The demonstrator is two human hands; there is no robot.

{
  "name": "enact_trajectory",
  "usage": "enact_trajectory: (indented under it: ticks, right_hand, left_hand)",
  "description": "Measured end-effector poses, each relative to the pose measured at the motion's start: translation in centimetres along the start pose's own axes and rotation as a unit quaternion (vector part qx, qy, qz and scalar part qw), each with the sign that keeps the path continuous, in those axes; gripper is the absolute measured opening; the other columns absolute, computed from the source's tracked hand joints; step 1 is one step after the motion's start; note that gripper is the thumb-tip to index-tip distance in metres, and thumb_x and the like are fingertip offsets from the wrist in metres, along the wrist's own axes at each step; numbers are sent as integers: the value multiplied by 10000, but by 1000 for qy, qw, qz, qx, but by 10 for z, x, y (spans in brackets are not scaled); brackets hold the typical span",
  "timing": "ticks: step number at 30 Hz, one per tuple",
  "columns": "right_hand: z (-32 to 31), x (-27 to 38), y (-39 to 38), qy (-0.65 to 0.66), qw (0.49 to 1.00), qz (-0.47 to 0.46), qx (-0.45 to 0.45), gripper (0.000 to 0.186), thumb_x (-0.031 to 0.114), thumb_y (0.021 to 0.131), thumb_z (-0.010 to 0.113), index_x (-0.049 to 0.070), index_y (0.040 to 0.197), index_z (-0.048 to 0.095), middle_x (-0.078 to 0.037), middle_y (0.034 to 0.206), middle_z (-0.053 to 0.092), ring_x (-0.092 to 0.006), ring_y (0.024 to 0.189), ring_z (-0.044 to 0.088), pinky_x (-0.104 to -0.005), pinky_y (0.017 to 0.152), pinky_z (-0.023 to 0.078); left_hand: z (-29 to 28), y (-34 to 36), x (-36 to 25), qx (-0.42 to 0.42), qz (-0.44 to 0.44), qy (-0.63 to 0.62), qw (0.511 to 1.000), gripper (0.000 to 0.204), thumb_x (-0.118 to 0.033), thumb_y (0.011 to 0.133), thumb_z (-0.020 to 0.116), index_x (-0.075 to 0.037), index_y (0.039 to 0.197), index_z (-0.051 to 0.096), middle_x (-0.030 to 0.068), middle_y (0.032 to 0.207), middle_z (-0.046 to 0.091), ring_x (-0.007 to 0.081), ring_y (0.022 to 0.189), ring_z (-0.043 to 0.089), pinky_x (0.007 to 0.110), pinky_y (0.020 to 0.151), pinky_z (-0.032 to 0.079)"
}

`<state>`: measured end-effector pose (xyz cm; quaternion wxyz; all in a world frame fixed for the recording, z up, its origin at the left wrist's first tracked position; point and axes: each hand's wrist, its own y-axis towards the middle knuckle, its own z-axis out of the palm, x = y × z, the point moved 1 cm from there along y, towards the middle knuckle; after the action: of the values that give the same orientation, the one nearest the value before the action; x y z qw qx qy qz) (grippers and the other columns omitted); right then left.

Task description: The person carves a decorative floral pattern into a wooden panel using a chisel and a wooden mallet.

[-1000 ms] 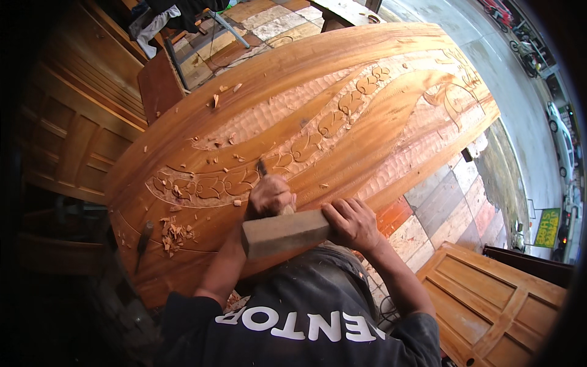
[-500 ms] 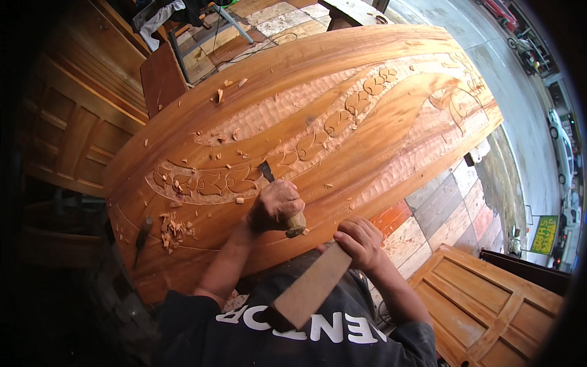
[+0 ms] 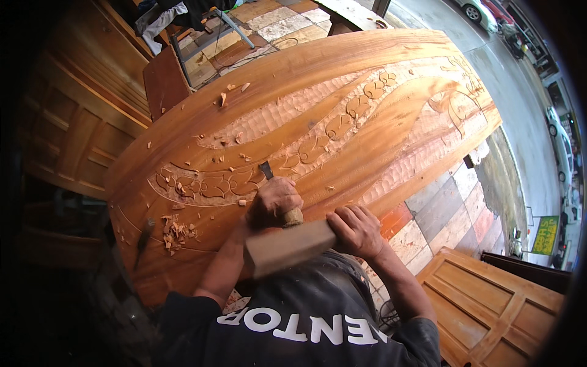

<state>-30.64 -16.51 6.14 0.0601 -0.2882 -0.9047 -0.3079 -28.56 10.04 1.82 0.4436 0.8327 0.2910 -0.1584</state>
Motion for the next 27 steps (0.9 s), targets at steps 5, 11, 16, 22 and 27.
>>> enact_trajectory:
  ticks: [5,11,16,22,27]
  right_hand:
    - [1,-2,3,-17,1000,-3,12,450,209,700,791,77,1117,686,-92,1032,701,-273,888,707,-381,780,558]
    - [-10,8,-14,-2,999,35,1,431,200,697,802,62,1093,701,-107,1002,701,-287,861,713,-395,738,564]
    - [-24,16,-19,3,999,35,-18,447,191,694,839,33,1082,686,-148,960,711,-326,822,733,-417,718,590]
    - [-24,20,-25,38,996,52,-59,512,220,717,857,32,1145,649,-163,950,701,-338,801,729,-425,699,591]
    - [-37,31,-6,56,996,31,-65,538,254,739,923,40,1142,638,-155,950,703,-324,774,725,-398,670,583]
  left_hand:
    - [-18,27,-15,-36,-9,-35,999,204,-110,787,825,-100,896,654,63,821,634,295,801,675,473,863,597]
    - [-3,-4,-9,-69,7,46,997,257,-47,791,835,-99,907,612,55,835,627,283,787,666,470,843,607]
    - [5,-18,-20,-62,-29,-24,997,233,-53,806,825,-106,925,631,46,809,621,259,762,667,459,819,613]
    - [-4,-8,-22,-40,1,48,998,164,-117,817,812,-117,904,672,37,793,625,241,741,671,445,811,617]
    - [-5,-21,-14,-51,3,10,999,163,-119,810,808,-123,898,671,29,797,623,241,744,672,444,816,617]
